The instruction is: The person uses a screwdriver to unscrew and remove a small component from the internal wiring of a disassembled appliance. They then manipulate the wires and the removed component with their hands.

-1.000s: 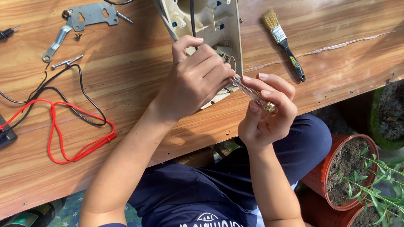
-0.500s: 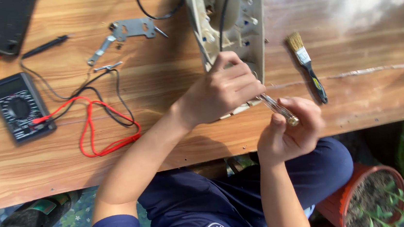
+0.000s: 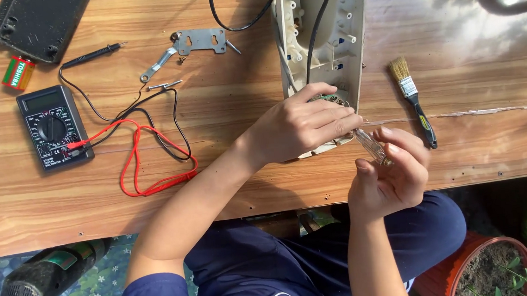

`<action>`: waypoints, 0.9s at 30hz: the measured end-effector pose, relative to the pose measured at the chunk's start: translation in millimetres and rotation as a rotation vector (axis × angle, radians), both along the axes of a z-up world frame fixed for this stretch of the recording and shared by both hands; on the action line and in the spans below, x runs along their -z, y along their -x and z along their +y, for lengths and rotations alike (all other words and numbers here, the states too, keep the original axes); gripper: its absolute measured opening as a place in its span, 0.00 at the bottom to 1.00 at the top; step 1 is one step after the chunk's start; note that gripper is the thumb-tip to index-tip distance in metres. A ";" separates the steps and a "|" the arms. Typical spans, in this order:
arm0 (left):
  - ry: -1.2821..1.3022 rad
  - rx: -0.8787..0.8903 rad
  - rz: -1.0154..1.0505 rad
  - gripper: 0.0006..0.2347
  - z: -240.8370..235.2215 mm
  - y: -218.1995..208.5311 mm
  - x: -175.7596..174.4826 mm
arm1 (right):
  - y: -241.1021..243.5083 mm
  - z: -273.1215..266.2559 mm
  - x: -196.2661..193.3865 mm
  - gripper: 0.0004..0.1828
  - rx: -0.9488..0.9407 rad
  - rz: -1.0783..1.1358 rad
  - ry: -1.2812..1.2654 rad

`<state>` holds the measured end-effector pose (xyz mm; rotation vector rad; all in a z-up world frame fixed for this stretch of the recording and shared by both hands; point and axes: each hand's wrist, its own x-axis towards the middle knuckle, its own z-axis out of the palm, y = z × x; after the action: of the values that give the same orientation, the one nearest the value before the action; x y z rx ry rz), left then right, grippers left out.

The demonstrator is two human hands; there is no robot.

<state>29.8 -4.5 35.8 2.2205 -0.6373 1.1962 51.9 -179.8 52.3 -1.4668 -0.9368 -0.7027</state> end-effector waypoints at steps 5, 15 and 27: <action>0.027 0.011 -0.068 0.07 -1.7 -2.9 3.1 | 7.4 15.0 -3.4 0.18 0.104 0.128 -0.115; -0.046 0.042 0.101 0.08 9.1 8.7 -24.5 | 14.0 11.5 1.9 0.18 0.201 0.005 0.017; 0.003 0.034 0.107 0.06 7.8 0.3 -18.7 | 13.0 7.7 6.4 0.17 0.102 0.050 -0.074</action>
<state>29.4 3.3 54.5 2.2457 -0.6268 1.0531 38.9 -172.1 45.9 -1.4675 -0.7945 -0.7641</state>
